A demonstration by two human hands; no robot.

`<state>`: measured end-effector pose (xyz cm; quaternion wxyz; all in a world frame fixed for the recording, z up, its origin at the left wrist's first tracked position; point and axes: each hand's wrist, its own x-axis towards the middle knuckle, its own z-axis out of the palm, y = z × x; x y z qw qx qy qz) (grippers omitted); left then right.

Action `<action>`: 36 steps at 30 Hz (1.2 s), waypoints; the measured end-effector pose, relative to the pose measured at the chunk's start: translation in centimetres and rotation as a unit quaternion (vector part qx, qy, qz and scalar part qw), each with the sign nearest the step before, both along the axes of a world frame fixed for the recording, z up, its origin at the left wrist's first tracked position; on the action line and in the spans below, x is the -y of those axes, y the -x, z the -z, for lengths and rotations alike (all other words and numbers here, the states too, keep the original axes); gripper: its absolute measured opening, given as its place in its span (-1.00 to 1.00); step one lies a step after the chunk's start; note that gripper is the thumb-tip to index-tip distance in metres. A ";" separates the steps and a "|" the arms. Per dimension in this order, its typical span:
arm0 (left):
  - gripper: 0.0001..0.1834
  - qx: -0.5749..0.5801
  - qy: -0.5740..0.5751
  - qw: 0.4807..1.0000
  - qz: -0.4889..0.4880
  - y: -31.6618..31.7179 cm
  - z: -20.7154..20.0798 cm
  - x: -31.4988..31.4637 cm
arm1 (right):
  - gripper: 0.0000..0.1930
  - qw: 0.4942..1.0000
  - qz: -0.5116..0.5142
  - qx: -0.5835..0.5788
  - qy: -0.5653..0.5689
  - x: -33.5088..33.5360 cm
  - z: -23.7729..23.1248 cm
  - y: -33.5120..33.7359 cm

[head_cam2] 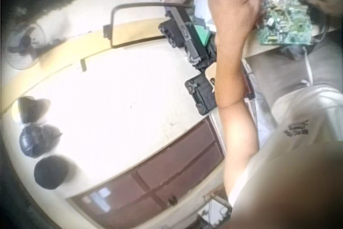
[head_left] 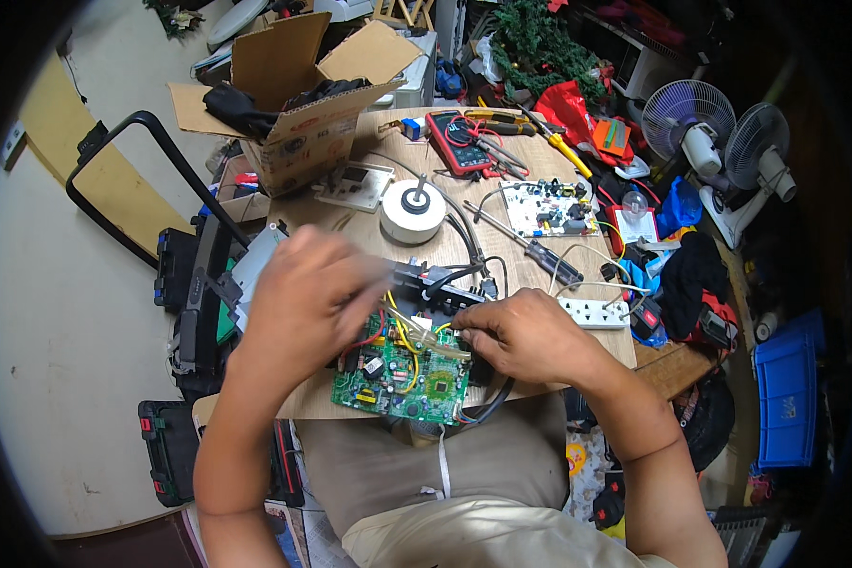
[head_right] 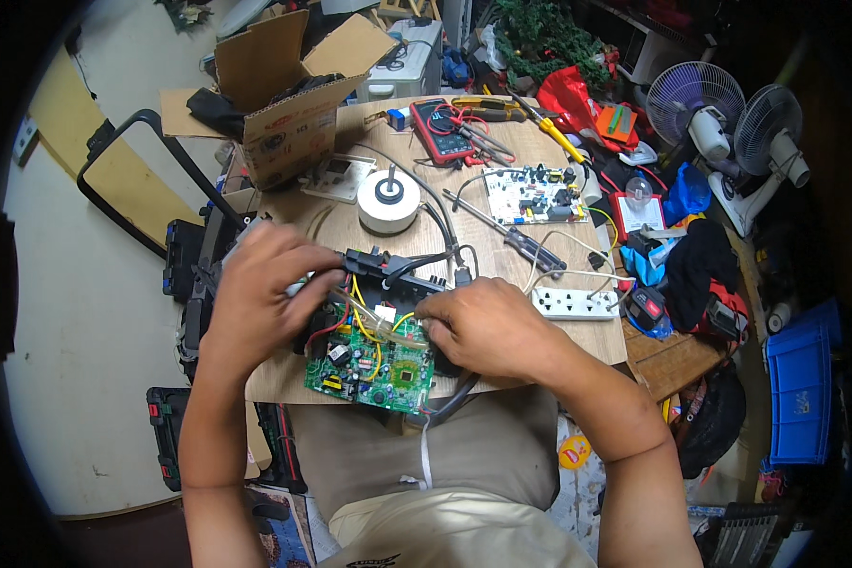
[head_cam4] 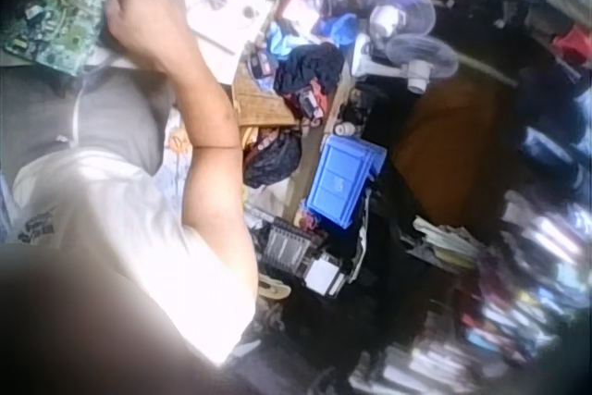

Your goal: The person unpacks a motor from a cardboard box and places it on a cluttered workbench. They then connect wires to a circuit board, plug a power cord into a power strip, and test the motor by touching its shaft while it spins. The person continues to adjust wires and components on the circuit board.

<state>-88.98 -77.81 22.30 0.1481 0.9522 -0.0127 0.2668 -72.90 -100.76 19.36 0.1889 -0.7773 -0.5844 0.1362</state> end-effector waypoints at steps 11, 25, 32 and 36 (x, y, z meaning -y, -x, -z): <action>-0.73 -0.142 -0.072 0.984 0.082 -5.2 0.1 1.1 | -0.79 0.996 0.026 0.065 0.058 -1.3 -0.1 0.7; -0.78 -0.158 -0.058 0.981 0.091 -5.5 0.6 0.9 | -0.84 0.992 0.027 0.107 0.061 -1.8 -0.2 1.2; -0.78 -0.167 -0.056 0.981 0.080 -5.4 0.5 1.0 | -0.85 0.992 0.032 0.103 0.071 -1.7 -0.4 1.3; -0.77 -0.169 -0.055 0.981 0.078 -5.2 0.4 1.1 | -0.85 0.992 0.033 0.113 0.049 -1.3 -0.4 1.2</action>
